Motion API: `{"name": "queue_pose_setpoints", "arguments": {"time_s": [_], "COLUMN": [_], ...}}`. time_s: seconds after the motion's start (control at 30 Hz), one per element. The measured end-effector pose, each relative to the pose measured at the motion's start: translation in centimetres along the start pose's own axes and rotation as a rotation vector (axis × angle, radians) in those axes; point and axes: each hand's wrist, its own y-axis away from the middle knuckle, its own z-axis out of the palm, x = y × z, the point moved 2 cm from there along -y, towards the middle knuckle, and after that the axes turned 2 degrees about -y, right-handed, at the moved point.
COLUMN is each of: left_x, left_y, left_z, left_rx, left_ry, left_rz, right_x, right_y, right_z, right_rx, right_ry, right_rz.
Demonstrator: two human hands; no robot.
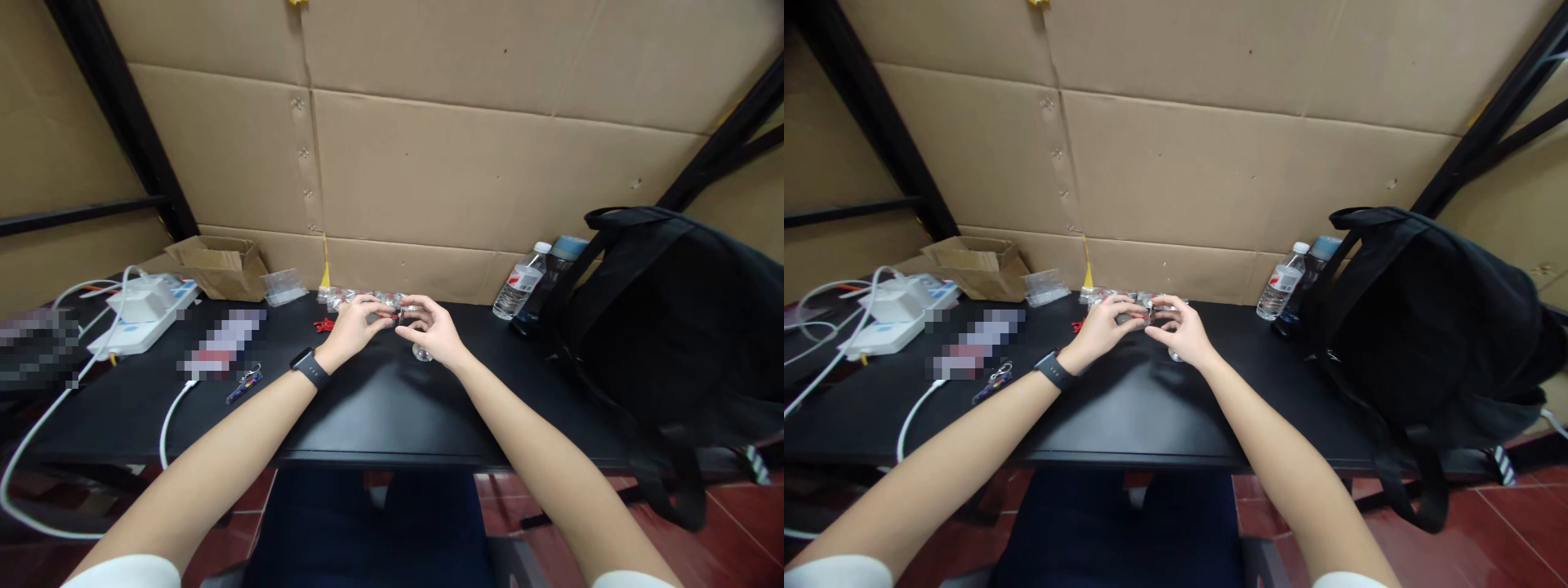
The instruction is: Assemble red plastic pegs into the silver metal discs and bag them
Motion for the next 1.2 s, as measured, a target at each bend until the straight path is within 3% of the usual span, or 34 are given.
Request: {"name": "queue_pose_setpoints", "arguments": {"time_s": [0.27,0.63,1.2], "left_x": [0.4,1.8,2.3], "left_y": [0.2,0.7,1.1], "left_z": [0.4,0.0,0.2], "left_rx": [0.036,0.159,0.223], "left_ry": [0.006,-0.230,-0.219], "left_rz": [0.043,0.107,0.096], "right_x": [-0.1,-0.3,-0.1], "right_y": [0.0,0.2,0.1], "right_z": [0.1,0.5,0.6], "right_rx": [-0.009,-0.007,0.060], "right_ry": [0.005,-0.019,-0.044], "right_rz": [-0.014,-0.015,0.007]}}
